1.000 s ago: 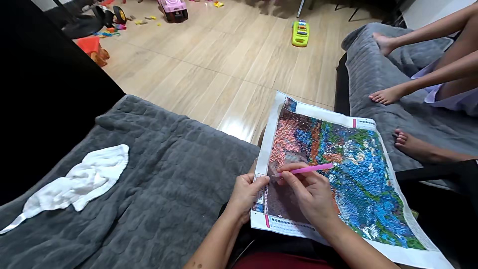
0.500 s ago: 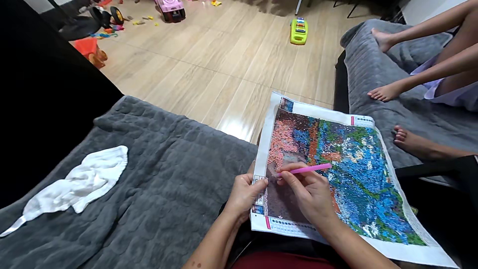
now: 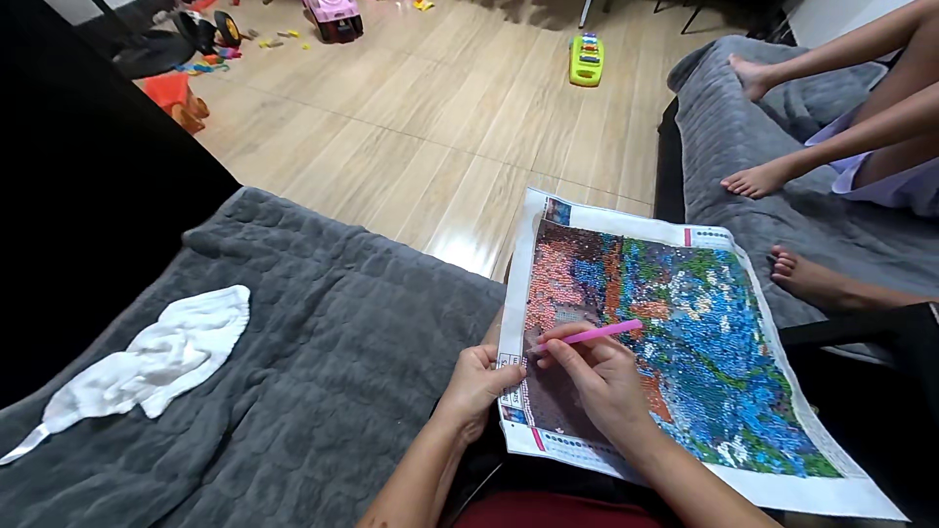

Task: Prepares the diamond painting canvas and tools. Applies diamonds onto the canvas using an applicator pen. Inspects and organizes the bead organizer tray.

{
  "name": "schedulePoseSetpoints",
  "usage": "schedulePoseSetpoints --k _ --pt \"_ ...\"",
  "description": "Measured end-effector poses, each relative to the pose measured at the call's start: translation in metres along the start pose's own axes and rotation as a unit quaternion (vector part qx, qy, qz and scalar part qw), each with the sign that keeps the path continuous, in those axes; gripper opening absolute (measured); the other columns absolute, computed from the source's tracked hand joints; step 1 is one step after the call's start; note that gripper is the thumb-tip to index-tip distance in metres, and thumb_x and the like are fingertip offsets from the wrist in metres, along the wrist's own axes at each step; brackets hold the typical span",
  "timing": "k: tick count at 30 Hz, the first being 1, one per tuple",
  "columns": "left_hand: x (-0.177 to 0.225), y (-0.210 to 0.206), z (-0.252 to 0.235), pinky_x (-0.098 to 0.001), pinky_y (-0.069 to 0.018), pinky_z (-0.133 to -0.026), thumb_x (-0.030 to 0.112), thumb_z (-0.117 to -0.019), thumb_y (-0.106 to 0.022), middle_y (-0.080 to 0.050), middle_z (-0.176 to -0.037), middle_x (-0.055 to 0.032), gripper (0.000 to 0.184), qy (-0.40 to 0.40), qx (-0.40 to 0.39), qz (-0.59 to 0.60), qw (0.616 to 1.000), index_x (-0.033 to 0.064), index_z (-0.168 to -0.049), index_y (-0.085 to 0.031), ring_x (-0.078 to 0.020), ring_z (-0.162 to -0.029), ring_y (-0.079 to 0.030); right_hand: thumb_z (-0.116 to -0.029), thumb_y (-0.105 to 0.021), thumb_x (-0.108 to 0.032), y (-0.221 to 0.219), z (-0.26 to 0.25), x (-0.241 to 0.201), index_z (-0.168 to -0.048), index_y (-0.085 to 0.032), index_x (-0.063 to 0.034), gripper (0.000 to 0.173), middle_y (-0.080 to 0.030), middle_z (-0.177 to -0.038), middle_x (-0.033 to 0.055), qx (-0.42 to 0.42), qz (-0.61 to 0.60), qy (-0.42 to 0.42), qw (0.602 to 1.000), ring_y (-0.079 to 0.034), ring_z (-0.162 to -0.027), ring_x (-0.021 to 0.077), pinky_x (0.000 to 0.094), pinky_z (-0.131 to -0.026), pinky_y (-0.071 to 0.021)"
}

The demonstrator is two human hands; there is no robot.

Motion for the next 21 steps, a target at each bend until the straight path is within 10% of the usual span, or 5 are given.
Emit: schedulePoseSetpoints --k 7,21 --pt "0.001 0.001 0.003 -0.0277 -0.0617 -0.069 -0.014 -0.0888 -0.063 -0.073 -0.078 -0.0105 0.013 0.005 -0.004 -0.005 1.000 -0.0051 -0.097 -0.067 -0.0141 -0.069 -0.072 -0.0988 -0.057 0.001 -0.001 -0.006 0.000 -0.101 -0.069 -0.0026 0.013 -0.074 -0.088 0.0021 0.011 -0.086 -0.116 0.989 -0.072 -0.074 0.0087 0.0236 -0.074 -0.0619" --pt "-0.003 0.000 0.016 -0.0267 -0.0621 -0.069 -0.007 -0.0932 -0.061 -0.073 -0.077 -0.0060 0.008 0.013 -0.019 -0.026 0.999 -0.0010 -0.093 -0.066 -0.0115 -0.069 -0.072 -0.0973 -0.058 -0.002 0.005 0.001 -0.002 -0.099 -0.070 -0.0049 0.013 -0.072 -0.088 -0.0011 0.022 -0.066 -0.072 0.995 -0.071 -0.073 0.0065 0.0227 -0.070 -0.0625"
Point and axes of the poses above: each hand's wrist, its own z-axis away from the middle knuckle, its own y-axis out of the back of the hand, x = y × z, the point moved 3 cm from there along -z, towards the middle knuckle
